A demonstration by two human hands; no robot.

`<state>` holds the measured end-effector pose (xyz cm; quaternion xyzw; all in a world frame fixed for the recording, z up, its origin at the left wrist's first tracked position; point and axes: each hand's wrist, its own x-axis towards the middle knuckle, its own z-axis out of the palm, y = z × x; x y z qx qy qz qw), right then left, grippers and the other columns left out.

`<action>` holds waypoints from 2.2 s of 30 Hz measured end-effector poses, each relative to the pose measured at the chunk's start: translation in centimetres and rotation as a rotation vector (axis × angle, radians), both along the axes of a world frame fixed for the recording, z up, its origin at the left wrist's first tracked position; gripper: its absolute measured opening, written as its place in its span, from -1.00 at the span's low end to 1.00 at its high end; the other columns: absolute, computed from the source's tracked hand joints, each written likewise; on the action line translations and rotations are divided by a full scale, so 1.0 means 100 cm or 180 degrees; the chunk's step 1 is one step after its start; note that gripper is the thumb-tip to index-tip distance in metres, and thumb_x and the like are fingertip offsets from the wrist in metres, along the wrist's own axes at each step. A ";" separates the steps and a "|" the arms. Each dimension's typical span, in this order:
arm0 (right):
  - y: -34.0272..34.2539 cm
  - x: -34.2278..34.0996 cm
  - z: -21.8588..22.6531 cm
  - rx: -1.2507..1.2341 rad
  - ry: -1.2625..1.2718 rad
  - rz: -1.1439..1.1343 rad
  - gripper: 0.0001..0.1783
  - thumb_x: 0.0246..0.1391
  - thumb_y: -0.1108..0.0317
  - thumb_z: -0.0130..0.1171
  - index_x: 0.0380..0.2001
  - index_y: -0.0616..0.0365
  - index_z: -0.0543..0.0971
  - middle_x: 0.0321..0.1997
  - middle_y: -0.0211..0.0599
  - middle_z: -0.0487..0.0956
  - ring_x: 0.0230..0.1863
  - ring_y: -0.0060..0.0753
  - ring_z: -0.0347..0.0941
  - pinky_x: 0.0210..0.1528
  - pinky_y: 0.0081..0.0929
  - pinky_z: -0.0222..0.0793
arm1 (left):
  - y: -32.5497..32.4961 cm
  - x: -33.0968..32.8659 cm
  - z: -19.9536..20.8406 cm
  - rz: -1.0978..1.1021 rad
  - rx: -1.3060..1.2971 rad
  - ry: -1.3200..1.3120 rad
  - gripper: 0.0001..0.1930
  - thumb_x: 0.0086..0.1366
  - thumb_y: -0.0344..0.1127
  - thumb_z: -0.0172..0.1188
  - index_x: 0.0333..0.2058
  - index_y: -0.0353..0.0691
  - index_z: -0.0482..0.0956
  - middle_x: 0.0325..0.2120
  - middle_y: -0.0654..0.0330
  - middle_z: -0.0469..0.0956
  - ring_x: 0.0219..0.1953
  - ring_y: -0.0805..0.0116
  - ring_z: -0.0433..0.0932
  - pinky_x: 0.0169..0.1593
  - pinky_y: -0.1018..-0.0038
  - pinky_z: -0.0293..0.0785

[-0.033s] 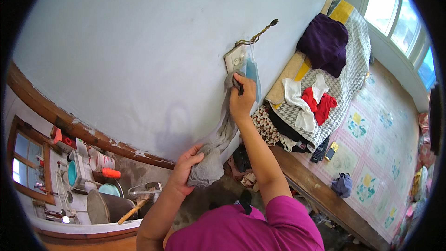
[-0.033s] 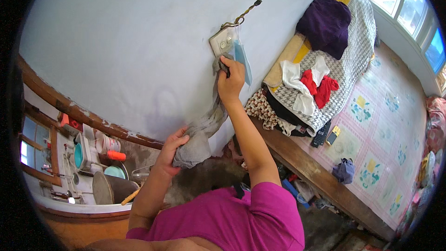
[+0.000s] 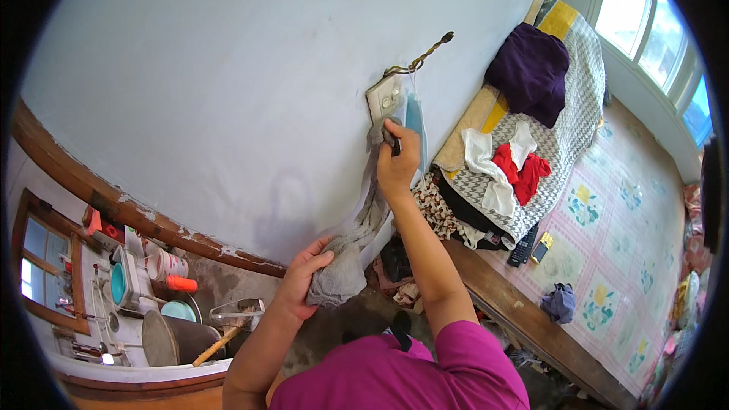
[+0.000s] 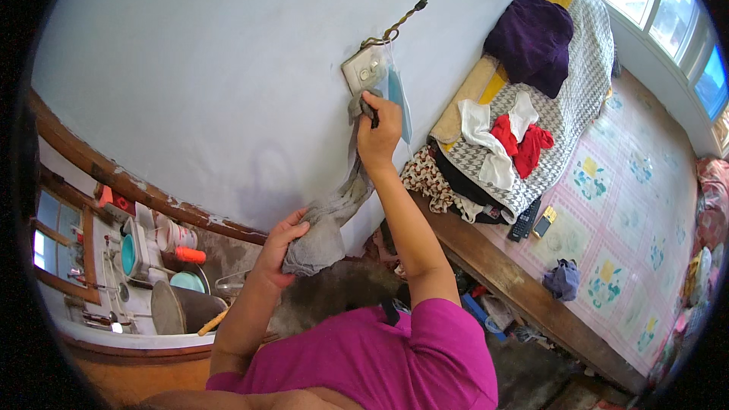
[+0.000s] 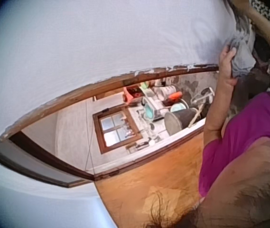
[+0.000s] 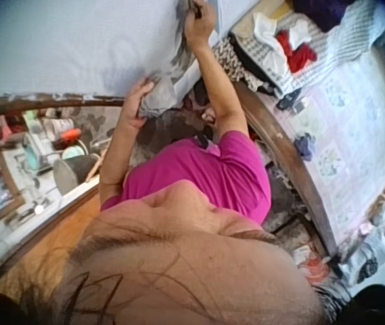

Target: The person wrings out a cloth in a bucket of water, then wipes a wall-mounted electrical switch and the surrounding wall. The person then wipes a wooden door and its frame with the cloth.

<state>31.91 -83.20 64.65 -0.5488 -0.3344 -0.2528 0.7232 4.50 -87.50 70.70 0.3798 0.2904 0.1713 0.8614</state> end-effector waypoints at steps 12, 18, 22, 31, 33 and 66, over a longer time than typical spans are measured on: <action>0.003 0.011 0.003 0.0123 0.0585 0.0129 -0.57 -0.06 0.69 0.18 -0.07 0.18 0.65 -0.12 -0.15 0.64 -0.15 -0.03 0.51 -0.07 -0.24 0.46 | -0.003 0.004 0.003 -0.0093 0.0032 0.0022 -0.56 0.38 -0.41 0.14 0.21 -0.34 0.42 0.01 0.11 0.61 -0.02 0.35 0.64 0.09 0.39 0.58; 0.006 0.010 0.043 0.0132 0.0023 -0.0274 -0.56 -0.01 0.69 0.18 -0.02 0.18 0.65 -0.08 -0.15 0.65 -0.04 -0.07 0.51 0.08 -0.29 0.42 | -0.005 0.004 0.003 0.0017 -0.0018 0.0069 -0.55 0.38 -0.41 0.13 0.22 -0.35 0.41 0.04 0.09 0.59 0.01 0.33 0.63 0.11 0.38 0.57; 0.009 0.006 0.010 0.0048 0.0186 -0.0331 -0.56 0.00 0.67 0.18 -0.01 0.16 0.65 -0.08 -0.14 0.65 -0.06 -0.01 0.52 0.03 -0.22 0.45 | -0.005 0.000 0.004 0.0000 0.0011 0.0041 -0.56 0.38 -0.42 0.12 0.22 -0.35 0.41 0.04 0.09 0.60 0.02 0.33 0.62 0.12 0.38 0.57; -0.005 0.002 0.040 0.0094 0.0217 -0.0087 -0.57 0.04 0.67 0.15 0.02 0.22 0.64 -0.07 -0.12 0.65 -0.06 -0.10 0.58 0.05 -0.32 0.48 | -0.007 -0.007 -0.001 0.0079 -0.0055 0.0108 -0.57 0.38 -0.43 0.12 0.21 -0.34 0.42 0.03 0.09 0.60 0.02 0.33 0.63 0.12 0.37 0.57; 0.004 0.007 0.046 0.0156 -0.0025 -0.0317 -0.55 -0.03 0.71 0.16 -0.04 0.17 0.65 -0.09 -0.13 0.65 -0.06 -0.08 0.53 0.01 -0.29 0.47 | -0.007 -0.003 0.002 0.0062 -0.0061 0.0077 -0.57 0.38 -0.43 0.13 0.21 -0.34 0.42 0.03 0.09 0.60 0.01 0.33 0.63 0.11 0.37 0.57; 0.034 -0.017 0.026 0.0852 0.2112 0.0524 -0.74 0.15 0.39 0.29 -0.13 0.30 0.57 -0.14 -0.29 0.57 -0.14 -0.43 0.46 -0.01 -0.46 0.37 | -0.005 0.006 0.002 0.0025 0.0000 0.0217 -0.56 0.37 -0.42 0.14 0.22 -0.33 0.42 0.01 0.09 0.61 -0.01 0.32 0.64 0.10 0.36 0.58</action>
